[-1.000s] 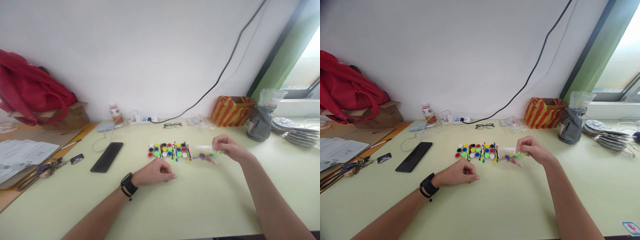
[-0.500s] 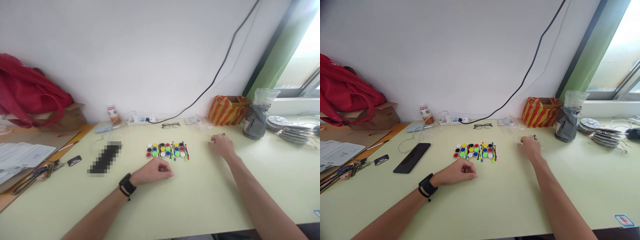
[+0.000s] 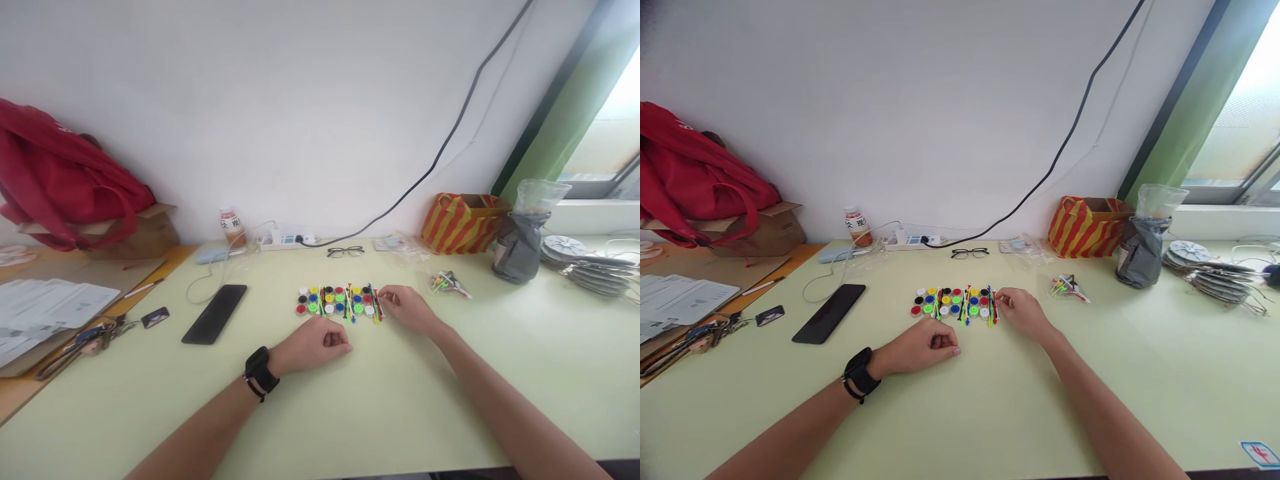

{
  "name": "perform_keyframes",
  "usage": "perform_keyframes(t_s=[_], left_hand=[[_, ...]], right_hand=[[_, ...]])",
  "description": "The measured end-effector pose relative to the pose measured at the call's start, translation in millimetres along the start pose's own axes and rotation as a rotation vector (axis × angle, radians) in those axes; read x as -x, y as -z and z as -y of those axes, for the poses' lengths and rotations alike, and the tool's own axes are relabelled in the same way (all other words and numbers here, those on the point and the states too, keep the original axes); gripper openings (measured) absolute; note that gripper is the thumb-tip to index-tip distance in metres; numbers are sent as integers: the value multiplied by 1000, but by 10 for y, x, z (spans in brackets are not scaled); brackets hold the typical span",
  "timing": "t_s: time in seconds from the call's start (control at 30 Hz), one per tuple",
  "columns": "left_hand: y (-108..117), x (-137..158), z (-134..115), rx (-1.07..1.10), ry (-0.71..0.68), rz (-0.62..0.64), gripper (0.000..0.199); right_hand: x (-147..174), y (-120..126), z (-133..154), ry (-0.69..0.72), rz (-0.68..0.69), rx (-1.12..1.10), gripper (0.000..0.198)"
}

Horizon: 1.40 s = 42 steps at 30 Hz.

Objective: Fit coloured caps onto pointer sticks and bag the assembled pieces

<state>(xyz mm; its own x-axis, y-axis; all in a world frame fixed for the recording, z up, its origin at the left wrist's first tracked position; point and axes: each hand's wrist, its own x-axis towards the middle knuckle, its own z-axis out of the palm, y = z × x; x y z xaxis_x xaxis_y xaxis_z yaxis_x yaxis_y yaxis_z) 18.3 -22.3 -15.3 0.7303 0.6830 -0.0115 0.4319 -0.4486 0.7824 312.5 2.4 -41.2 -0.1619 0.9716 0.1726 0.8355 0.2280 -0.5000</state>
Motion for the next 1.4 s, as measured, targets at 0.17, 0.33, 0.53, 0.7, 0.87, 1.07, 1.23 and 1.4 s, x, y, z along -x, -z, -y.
perform_keyframes(t_s=[0.17,0.33,0.53,0.7,0.87,1.07,1.23,1.4], left_hand=[[11,-1,4,-5,9,-14,28],[26,-2,12,0,19,-6,27],[15,-8,24,11,27,-11,31],[7,-15,32,38,31,-13,33],[21,-15,35,63,35,-24,34],[18,-18,40,87,44,-15,35],[22,-10,26,93,43,-13,35],[10,-14,19,214,36,-114,34]], right_hand=[[8,-20,18,6,-29,59,17],[34,30,-21,32,-53,93,16],[4,167,-100,151,-241,100,9],[55,220,23,102,-193,-63,8],[124,261,191,71,-114,-194,20],[167,154,297,206,64,-146,22],[176,36,366,201,87,-98,23],[172,95,419,232,15,-161,22]])
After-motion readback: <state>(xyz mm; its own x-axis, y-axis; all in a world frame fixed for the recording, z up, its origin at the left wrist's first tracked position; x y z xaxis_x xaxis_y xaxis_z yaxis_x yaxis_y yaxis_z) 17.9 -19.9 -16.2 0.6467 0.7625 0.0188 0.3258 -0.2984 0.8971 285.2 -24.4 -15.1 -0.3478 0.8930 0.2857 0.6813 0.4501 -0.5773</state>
